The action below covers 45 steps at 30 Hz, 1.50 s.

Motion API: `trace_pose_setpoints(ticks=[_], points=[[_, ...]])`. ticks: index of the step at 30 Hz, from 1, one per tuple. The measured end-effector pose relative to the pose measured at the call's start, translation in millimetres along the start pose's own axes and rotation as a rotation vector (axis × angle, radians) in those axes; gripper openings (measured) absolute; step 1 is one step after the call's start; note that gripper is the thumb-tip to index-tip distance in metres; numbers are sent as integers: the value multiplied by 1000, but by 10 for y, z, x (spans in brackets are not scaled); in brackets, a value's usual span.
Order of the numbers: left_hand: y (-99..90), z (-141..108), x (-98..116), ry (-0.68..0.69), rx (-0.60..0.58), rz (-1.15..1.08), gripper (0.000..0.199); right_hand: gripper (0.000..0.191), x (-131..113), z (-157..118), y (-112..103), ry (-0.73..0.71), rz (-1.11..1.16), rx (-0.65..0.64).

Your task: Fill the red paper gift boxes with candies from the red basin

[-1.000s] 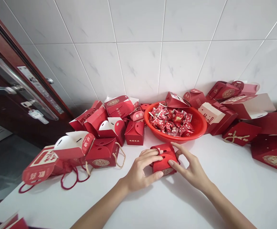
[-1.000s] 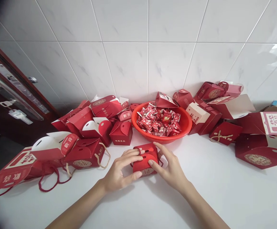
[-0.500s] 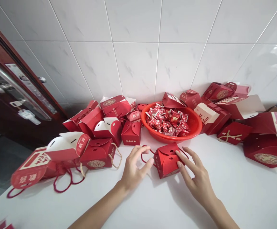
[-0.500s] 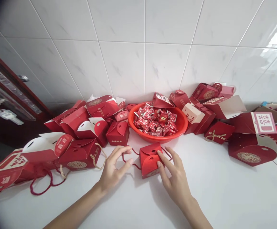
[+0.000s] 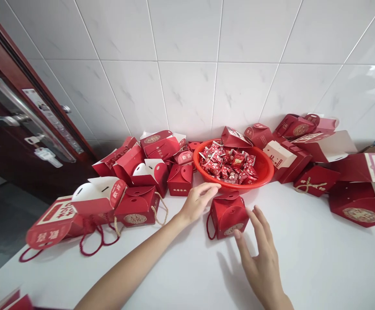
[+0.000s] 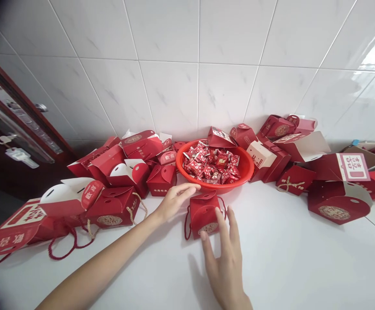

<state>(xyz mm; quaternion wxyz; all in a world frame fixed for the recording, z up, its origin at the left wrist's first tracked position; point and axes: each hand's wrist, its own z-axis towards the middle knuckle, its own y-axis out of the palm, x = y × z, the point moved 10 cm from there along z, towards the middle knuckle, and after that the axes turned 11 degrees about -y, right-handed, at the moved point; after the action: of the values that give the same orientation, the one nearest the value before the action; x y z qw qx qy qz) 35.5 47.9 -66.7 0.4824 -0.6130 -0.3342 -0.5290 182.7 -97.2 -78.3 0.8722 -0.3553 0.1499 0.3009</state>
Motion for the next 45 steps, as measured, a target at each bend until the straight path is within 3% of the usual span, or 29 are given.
trace_pose_setpoints(ticks=[4,9,14,18,21,29,36,45], points=[[207,124,-78,-74,-160,4,32,68,-51,-141,215,66,-3,-54],[176,28,-195,-126,-249,4,43,65,150,-252,308,205,16,-138],[267,-149,-289,-176,-391,-85,57,63,259,-158,318,193,184,-265],[301,-231,-294,-71,-333,-28,53,64,399,-41,278,244,301,-328],[321,-237,-343,-89,-319,-110,52,64,464,11,263,274,376,-345],[271,-149,-404,-137,-161,-240,31,57,558,37,313,382,498,-224],[264,-135,-352,-88,-187,-234,28,55,557,59,320,365,472,-215],[215,-221,-343,-114,-96,-192,36,50,450,96,245,256,354,-231]])
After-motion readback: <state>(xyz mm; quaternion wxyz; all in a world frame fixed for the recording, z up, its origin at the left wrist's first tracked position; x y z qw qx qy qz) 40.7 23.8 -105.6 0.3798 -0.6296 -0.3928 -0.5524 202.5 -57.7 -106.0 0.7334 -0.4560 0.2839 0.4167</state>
